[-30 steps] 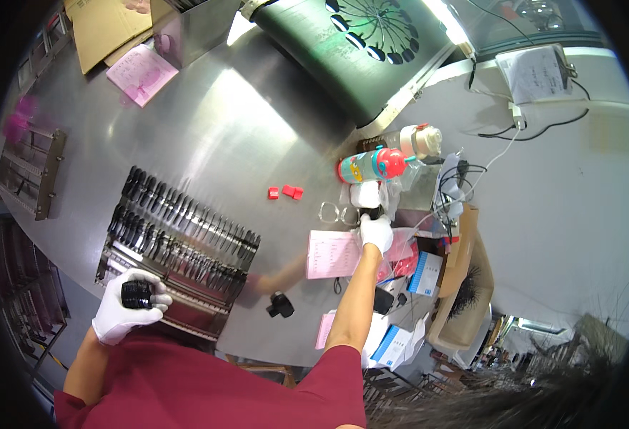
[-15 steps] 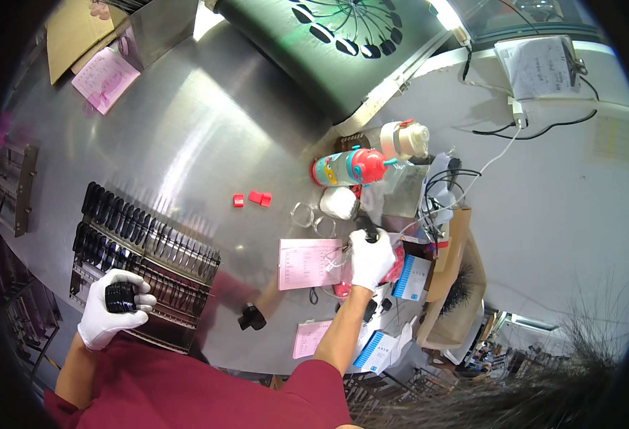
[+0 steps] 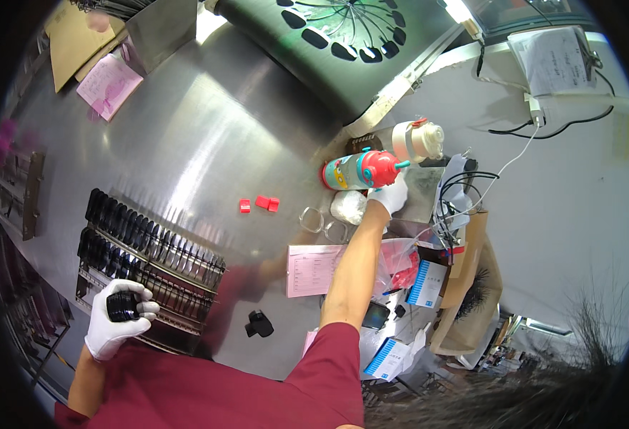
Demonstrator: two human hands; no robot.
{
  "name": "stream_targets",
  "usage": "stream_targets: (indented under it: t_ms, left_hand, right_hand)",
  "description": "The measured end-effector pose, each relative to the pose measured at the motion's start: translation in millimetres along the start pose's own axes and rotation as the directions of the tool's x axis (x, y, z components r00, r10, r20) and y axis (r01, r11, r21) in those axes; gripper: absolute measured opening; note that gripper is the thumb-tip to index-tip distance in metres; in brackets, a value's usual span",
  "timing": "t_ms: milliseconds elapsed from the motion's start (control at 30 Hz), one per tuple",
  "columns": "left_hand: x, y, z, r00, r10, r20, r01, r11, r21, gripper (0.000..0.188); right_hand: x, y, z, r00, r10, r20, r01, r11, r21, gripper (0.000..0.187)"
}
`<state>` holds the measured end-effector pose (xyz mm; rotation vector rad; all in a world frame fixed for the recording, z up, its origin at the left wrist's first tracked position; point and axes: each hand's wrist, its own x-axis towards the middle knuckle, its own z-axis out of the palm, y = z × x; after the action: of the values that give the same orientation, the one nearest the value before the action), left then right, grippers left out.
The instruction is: The person assembles decorative hangers by inserting black and pink plastic pieces into metal racks. They repeatedly pick up bundles of plastic pieces, separate them, and place them into slots on the racks. The person also moves the racks between workstations and adjusts the placement of the pieces.
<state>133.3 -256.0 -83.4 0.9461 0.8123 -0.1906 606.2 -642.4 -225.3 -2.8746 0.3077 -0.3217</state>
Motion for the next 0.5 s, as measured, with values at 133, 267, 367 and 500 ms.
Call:
stream_targets:
  t_ms: [133, 267, 367, 500]
  left_hand:
    - [-5, -3, -8, 0.998, 0.048, -0.033, -0.048, 0.999, -0.001, 0.056]
    - [-6, -6, -15, 0.997, 0.063, -0.046, -0.065, 0.997, -0.044, 0.057]
    - [-4, -6, -16, 0.997, 0.077, -0.006, -0.077, 0.997, -0.023, 0.056]
    - [-3, -9, -13, 0.999, 0.054, 0.004, -0.054, 0.998, 0.018, 0.055]
  right_hand:
    - [4, 8, 11, 0.998, 0.006, 0.065, -0.009, 0.999, 0.053, 0.037]
    - [-18, 8, -13, 0.981, -0.059, 0.185, 0.100, 0.971, -0.219, 0.037]
    - [-37, 0, -29, 0.997, 0.042, 0.060, -0.034, 0.991, -0.127, 0.035]
    - [-33, -14, -33, 0.996, 0.042, 0.082, -0.042, 0.999, 0.000, 0.042]
